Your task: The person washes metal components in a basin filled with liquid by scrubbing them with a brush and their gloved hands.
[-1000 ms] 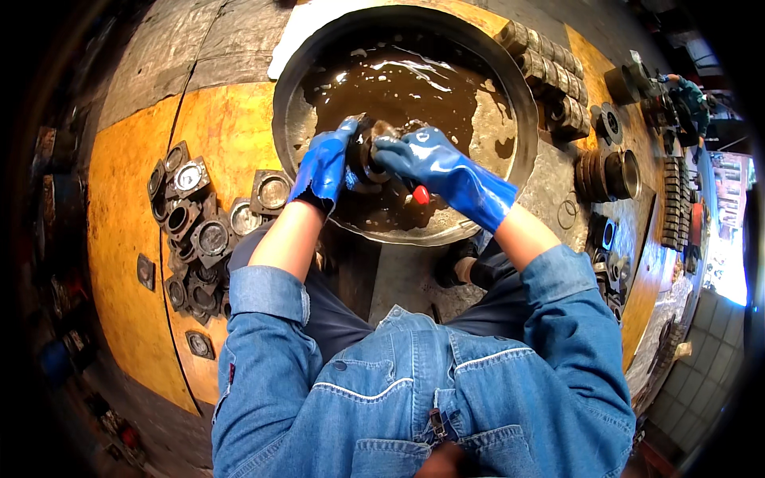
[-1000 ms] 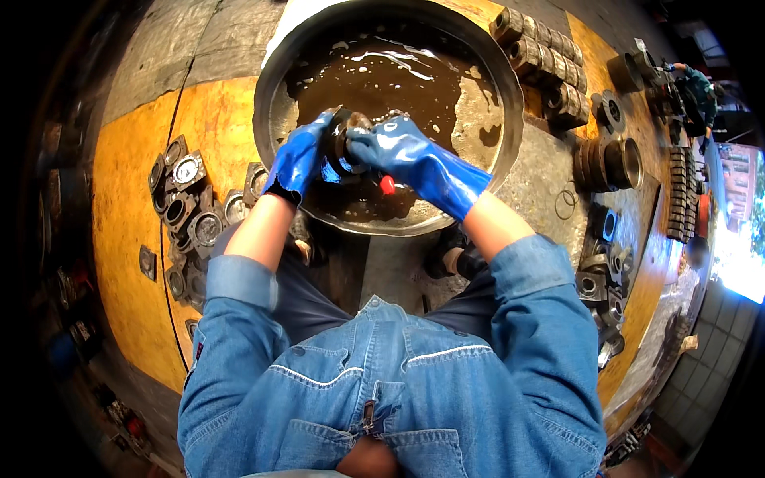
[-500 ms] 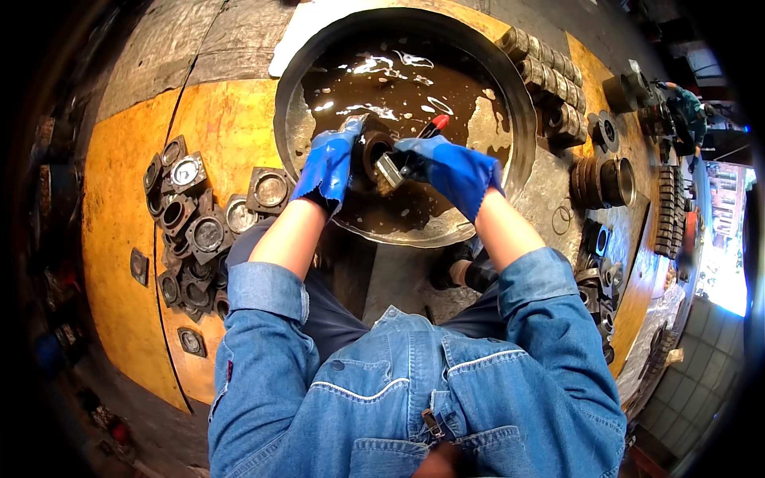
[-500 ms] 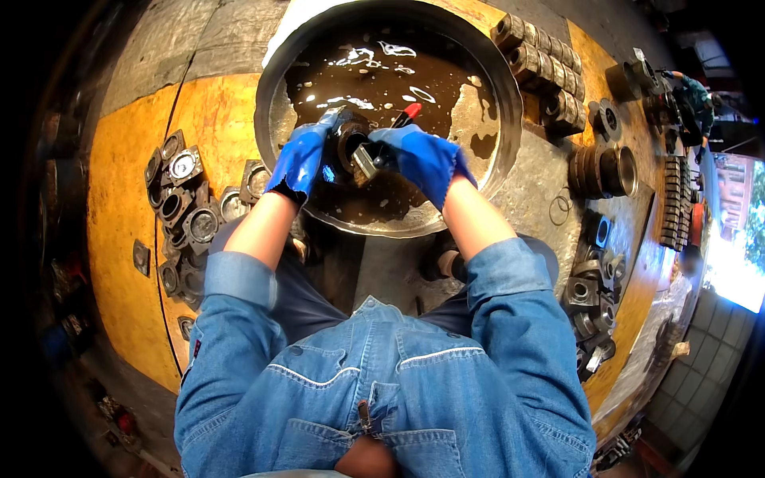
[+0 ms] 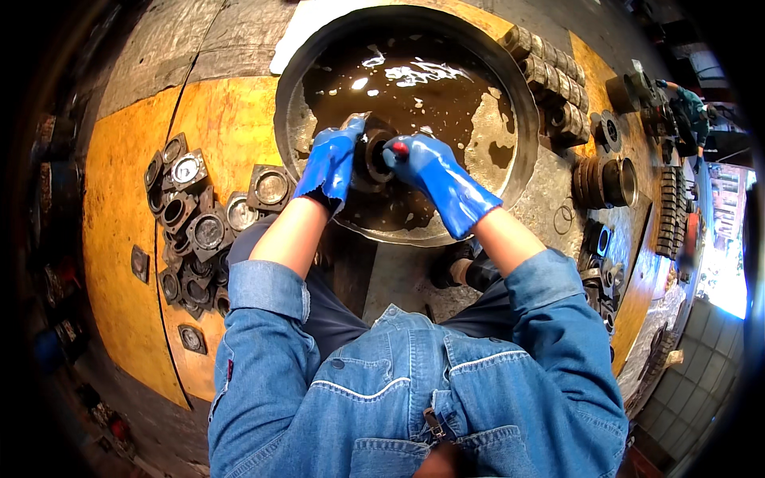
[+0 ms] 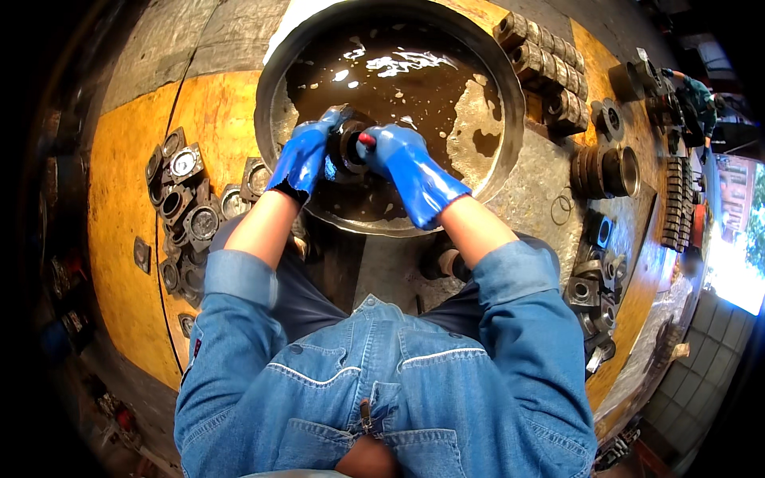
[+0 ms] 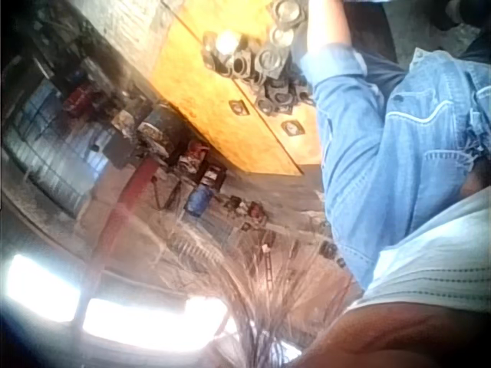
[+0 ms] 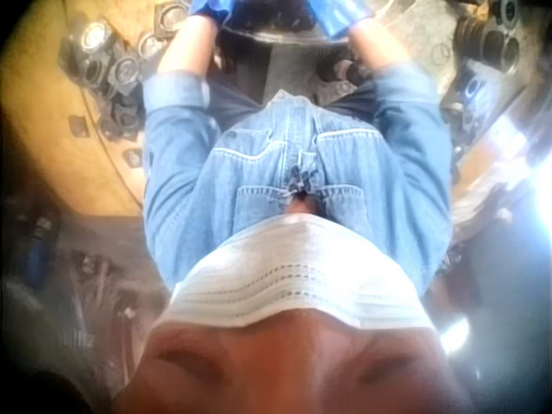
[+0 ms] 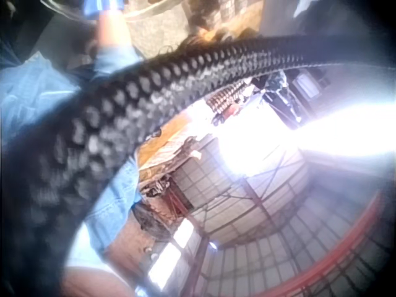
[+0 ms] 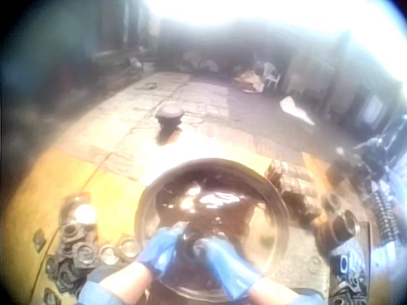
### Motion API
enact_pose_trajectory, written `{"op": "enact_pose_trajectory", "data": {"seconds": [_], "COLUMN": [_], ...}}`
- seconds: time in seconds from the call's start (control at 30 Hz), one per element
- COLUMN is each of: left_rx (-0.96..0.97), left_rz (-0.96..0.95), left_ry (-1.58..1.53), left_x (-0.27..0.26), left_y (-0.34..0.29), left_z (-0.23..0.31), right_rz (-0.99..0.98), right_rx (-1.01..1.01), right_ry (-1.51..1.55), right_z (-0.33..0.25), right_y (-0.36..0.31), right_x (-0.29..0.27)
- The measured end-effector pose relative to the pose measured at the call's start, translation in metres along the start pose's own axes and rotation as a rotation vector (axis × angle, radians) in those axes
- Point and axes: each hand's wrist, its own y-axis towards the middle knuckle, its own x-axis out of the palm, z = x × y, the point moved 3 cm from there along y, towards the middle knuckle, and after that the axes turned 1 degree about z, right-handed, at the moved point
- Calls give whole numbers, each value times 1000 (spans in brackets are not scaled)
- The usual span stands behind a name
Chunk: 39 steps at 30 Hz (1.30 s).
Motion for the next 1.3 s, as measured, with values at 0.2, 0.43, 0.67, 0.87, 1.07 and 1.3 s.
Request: {"op": "enact_pose_trajectory", "data": {"seconds": [0.2, 0.43, 0.67, 0.87, 1.07, 1.3], "left_rx": [14, 0, 1, -48, -109, -27], "left_rz": [15, 28, 60, 29, 27, 40], "left_ry": [219, 147, 239, 161, 156, 195], "left_x": [-12, -1, 2, 7, 3, 13], "left_y": [-23, -7, -10, -20, -10, -10], "left_z": [21, 9, 14, 23, 16, 15], "right_rz": [67, 93, 167, 86, 110, 48], "right_rx": [384, 344, -48, 100, 620, 779], "right_ry": [893, 1103, 931, 1215, 1507, 1437], "right_z": [47, 93, 29, 75, 90, 63], "right_y": [-42, -48, 1, 26, -27, -68], "right_x": [-8, 6, -47, 5, 52, 76]}}
